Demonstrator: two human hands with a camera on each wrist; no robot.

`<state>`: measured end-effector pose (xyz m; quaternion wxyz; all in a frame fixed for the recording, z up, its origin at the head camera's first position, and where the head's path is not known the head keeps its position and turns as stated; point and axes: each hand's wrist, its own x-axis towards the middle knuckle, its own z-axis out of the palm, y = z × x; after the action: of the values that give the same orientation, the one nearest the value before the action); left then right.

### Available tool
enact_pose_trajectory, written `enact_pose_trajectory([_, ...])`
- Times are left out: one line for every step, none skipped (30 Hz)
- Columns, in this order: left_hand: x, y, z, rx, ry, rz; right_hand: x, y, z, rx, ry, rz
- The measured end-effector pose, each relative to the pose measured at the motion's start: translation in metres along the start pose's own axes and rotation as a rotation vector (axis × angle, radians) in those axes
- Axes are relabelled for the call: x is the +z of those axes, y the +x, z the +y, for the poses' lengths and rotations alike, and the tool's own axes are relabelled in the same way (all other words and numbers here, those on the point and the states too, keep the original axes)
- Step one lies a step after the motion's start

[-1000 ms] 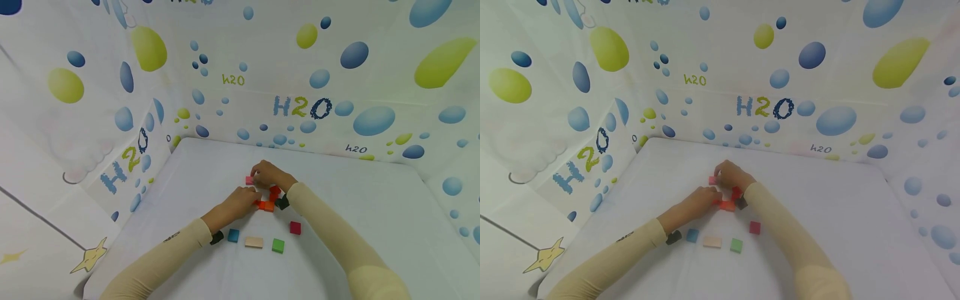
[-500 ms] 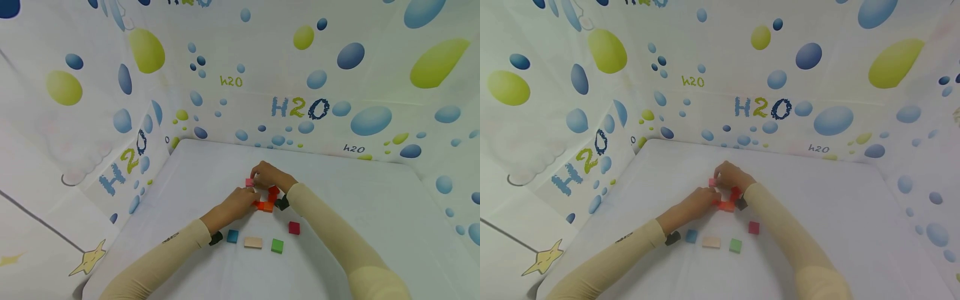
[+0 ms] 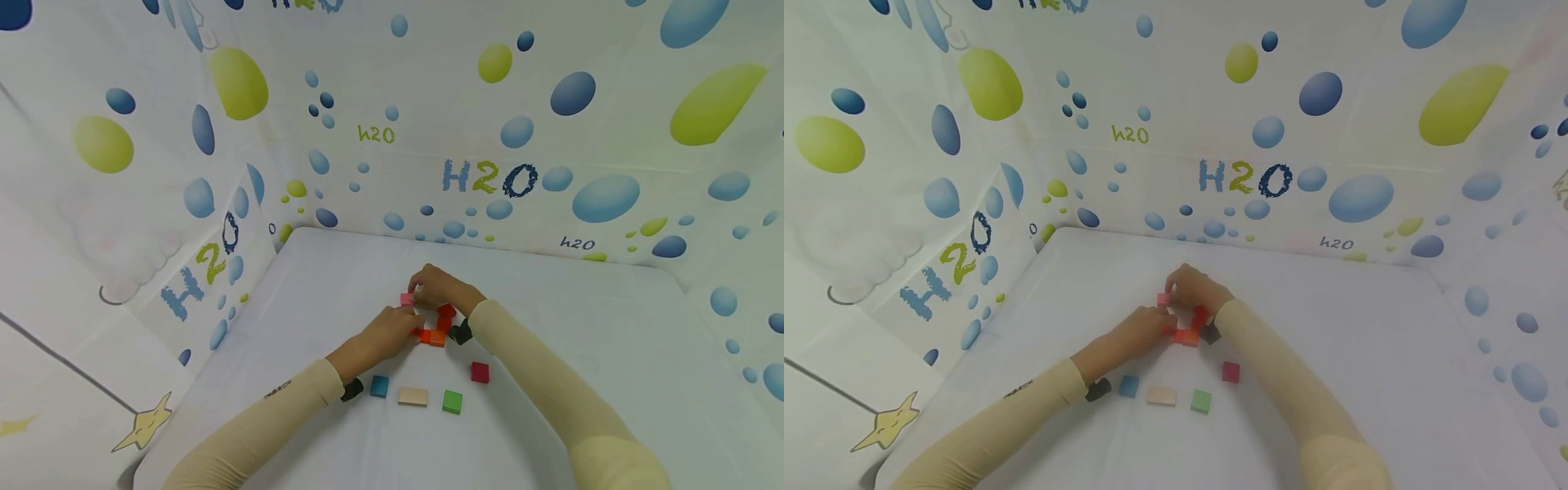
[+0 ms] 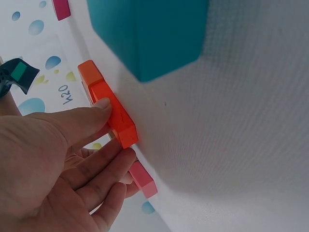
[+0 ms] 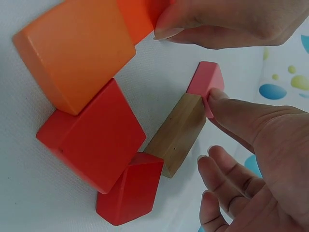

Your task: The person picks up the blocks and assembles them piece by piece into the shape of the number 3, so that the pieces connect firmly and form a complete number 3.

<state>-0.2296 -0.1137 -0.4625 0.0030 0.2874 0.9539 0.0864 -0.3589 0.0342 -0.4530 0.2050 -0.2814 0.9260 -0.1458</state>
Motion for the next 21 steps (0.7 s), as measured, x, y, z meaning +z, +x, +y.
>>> enact_pose_trajectory([0.000, 0.000, 0.000, -0.002, 0.001, -0.002, 0.000, 0.000, 0.000, -0.004, -0.001, -0.001])
enact_pose_trajectory([0.000, 0.000, 0.000, -0.004, 0.004, -0.004, 0.000, 0.001, 0.001, -0.009, -0.003, -0.002])
enact_pose_trajectory([0.000, 0.000, 0.000, -0.005, 0.005, -0.005, 0.000, 0.001, 0.001, -0.013, -0.005, -0.003])
enact_pose_trajectory([0.000, 0.000, 0.000, -0.006, 0.004, -0.006, 0.000, 0.001, 0.001, -0.015, -0.006, -0.004])
enact_pose_trajectory([0.000, 0.000, 0.001, -0.006, 0.004, -0.007, -0.001, 0.000, 0.001, -0.010, -0.004, -0.004])
enact_pose_trajectory([0.000, 0.000, 0.001, -0.004, 0.007, -0.003, -0.001, -0.001, 0.000, -0.005, -0.003, -0.004])
enact_pose_trajectory([0.000, 0.000, 0.001, -0.004, 0.004, -0.002, -0.002, -0.002, 0.000, 0.006, 0.000, -0.001])
enact_pose_trajectory([0.000, 0.000, 0.001, -0.003, 0.004, -0.002, -0.003, -0.004, -0.002, 0.017, 0.009, 0.001])
enact_pose_trajectory([-0.001, 0.000, 0.001, -0.005, -0.001, -0.004, -0.004, -0.006, -0.002, 0.028, 0.014, 0.004])
enact_pose_trajectory([-0.001, 0.000, 0.001, -0.007, -0.005, -0.007, -0.006, -0.009, -0.003, 0.041, 0.026, 0.008])
enact_pose_trajectory([-0.001, 0.000, 0.001, -0.009, -0.008, -0.010, -0.008, -0.011, -0.004, 0.050, 0.037, 0.015])
enact_pose_trajectory([-0.002, 0.000, 0.001, -0.012, -0.012, -0.015, -0.010, -0.014, -0.005, 0.050, 0.043, 0.022])
enact_pose_trajectory([-0.003, 0.000, 0.002, -0.017, -0.016, -0.023, -0.012, -0.016, -0.005, 0.049, 0.051, 0.029])
enact_pose_trajectory([-0.003, -0.001, 0.002, -0.018, -0.016, -0.027, -0.014, -0.018, -0.005, 0.043, 0.052, 0.035])
enact_pose_trajectory([-0.003, -0.001, 0.002, -0.020, -0.019, -0.031, -0.016, -0.019, -0.004, 0.033, 0.046, 0.042])
enact_pose_trajectory([-0.003, -0.001, 0.002, -0.022, -0.018, -0.035, -0.018, -0.020, -0.002, 0.023, 0.043, 0.049])
enact_pose_trajectory([-0.003, -0.001, 0.002, -0.023, -0.016, -0.038, -0.019, -0.022, -0.001, 0.013, 0.033, 0.058])
enact_pose_trajectory([-0.003, -0.001, 0.002, -0.024, -0.014, -0.040, -0.021, -0.023, 0.002, 0.005, 0.023, 0.064])
enact_pose_trajectory([-0.003, 0.000, 0.002, -0.024, -0.012, -0.040, -0.022, -0.025, 0.004, 0.000, 0.018, 0.068])
enact_pose_trajectory([-0.002, 0.000, 0.002, -0.022, -0.010, -0.039, -0.022, -0.026, 0.006, -0.006, 0.010, 0.072])
enact_pose_trajectory([-0.001, 0.000, 0.001, -0.022, -0.008, -0.039, -0.023, -0.029, 0.008, -0.012, 0.008, 0.076])
